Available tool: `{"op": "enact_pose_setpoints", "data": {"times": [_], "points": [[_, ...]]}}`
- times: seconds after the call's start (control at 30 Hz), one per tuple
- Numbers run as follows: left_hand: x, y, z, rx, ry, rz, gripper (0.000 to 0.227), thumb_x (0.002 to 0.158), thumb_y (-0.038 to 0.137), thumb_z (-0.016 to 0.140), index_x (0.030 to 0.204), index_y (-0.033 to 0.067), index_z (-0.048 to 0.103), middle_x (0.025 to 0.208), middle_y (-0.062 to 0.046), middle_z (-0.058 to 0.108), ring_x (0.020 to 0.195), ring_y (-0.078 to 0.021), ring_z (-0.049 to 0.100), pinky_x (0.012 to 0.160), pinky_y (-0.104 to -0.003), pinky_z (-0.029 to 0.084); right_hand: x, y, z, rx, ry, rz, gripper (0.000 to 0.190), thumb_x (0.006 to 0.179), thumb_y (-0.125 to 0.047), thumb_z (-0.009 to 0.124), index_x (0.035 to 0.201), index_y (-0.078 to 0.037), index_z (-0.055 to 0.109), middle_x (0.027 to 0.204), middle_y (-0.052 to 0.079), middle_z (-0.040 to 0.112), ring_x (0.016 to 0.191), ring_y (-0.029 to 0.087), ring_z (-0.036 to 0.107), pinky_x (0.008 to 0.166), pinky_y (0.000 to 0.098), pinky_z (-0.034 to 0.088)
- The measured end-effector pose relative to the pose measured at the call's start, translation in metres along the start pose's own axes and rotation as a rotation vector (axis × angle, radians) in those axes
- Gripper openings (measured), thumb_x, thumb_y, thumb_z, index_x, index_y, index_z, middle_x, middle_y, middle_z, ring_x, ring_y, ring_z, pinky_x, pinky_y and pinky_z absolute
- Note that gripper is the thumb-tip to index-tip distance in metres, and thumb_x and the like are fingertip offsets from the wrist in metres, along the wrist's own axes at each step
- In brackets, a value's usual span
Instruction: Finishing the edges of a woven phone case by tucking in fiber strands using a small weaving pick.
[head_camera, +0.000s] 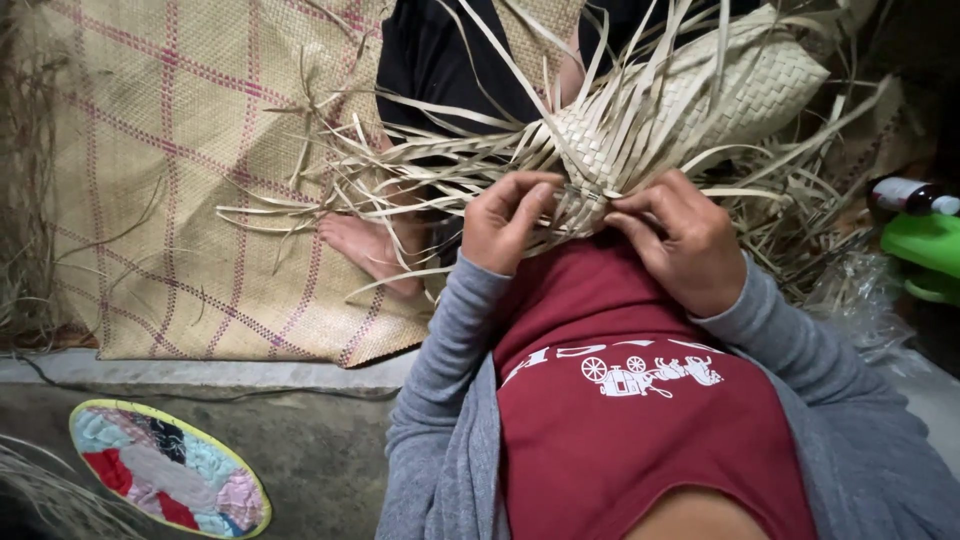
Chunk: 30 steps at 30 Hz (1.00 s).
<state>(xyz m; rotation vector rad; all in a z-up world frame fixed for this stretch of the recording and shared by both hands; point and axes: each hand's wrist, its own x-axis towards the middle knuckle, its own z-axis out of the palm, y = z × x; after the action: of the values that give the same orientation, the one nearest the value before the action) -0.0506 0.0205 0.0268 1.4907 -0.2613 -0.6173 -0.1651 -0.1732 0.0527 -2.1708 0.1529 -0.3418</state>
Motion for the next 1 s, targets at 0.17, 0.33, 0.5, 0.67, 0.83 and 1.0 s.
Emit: {"op": "enact_pose_setpoints", "data": {"times": [0.17, 0.33, 0.5, 0.67, 0.83, 1.0], "points": [[0.016, 0.001, -0.014, 0.109, -0.097, 0.218, 0.034, 0.089, -0.012, 0.074, 0.119, 0.0057, 0.075, 0.096, -0.009, 0.078, 0.061, -0.0151, 0.074, 0.062, -0.029, 0.062, 0.004, -0.005, -0.003, 0.019, 0.014, -0.023, 0.008, 0.097, -0.002, 0.081, 0.104, -0.002, 0.076, 0.089, 0.012, 0.065, 0.082, 0.035, 0.071, 0.068, 0.0393, 0.058], [0.021, -0.017, -0.021, 0.373, -0.201, 0.547, 0.016, 0.104, 0.015, 0.066, 0.101, 0.0173, 0.082, 0.103, -0.006, 0.076, 0.08, -0.0268, 0.076, 0.075, -0.035, 0.062, 0.0, 0.003, 0.0, 0.029, 0.002, -0.04, 0.009, 0.096, 0.001, 0.08, 0.103, 0.0, 0.075, 0.088, 0.014, 0.064, 0.082, 0.037, 0.072, 0.068, 0.0403, 0.058], [0.018, 0.022, -0.023, 0.413, -0.198, 0.626, 0.018, 0.099, 0.006, 0.069, 0.097, 0.0189, 0.082, 0.107, -0.004, 0.07, 0.065, -0.0202, 0.072, 0.063, -0.033, 0.064, 0.001, 0.003, 0.008, -0.006, 0.007, -0.041, 0.009, 0.097, -0.001, 0.079, 0.105, -0.003, 0.074, 0.09, 0.011, 0.064, 0.083, 0.036, 0.072, 0.068, 0.0404, 0.059], [-0.008, 0.056, -0.064, 0.221, -0.296, 0.636, 0.019, 0.097, -0.003, 0.069, 0.091, 0.0088, 0.082, 0.101, -0.014, 0.07, 0.075, -0.0273, 0.073, 0.074, -0.039, 0.062, 0.003, 0.005, 0.014, -0.041, -0.016, -0.042, 0.009, 0.097, -0.001, 0.077, 0.104, -0.004, 0.073, 0.088, 0.012, 0.062, 0.081, 0.036, 0.072, 0.068, 0.0417, 0.06], [-0.041, 0.101, -0.135, -0.127, -0.248, 0.784, 0.017, 0.068, -0.012, 0.081, 0.073, 0.0019, 0.074, 0.07, -0.018, 0.062, 0.05, -0.0227, 0.058, 0.056, -0.039, 0.056, 0.004, 0.005, 0.018, -0.109, -0.039, -0.021, 0.011, 0.097, -0.006, 0.077, 0.105, -0.009, 0.071, 0.09, 0.008, 0.062, 0.083, 0.034, 0.073, 0.07, 0.0414, 0.06], [-0.094, 0.169, -0.169, 0.005, -0.005, 0.987, 0.005, 0.094, 0.019, 0.069, 0.091, 0.0224, 0.067, 0.084, 0.002, 0.067, 0.062, -0.0077, 0.057, 0.046, -0.023, 0.047, 0.008, -0.004, 0.013, -0.078, -0.084, -0.019, 0.012, 0.094, 0.0, 0.075, 0.103, -0.003, 0.068, 0.095, 0.01, 0.063, 0.077, 0.028, 0.066, 0.068, 0.0368, 0.056]]}}
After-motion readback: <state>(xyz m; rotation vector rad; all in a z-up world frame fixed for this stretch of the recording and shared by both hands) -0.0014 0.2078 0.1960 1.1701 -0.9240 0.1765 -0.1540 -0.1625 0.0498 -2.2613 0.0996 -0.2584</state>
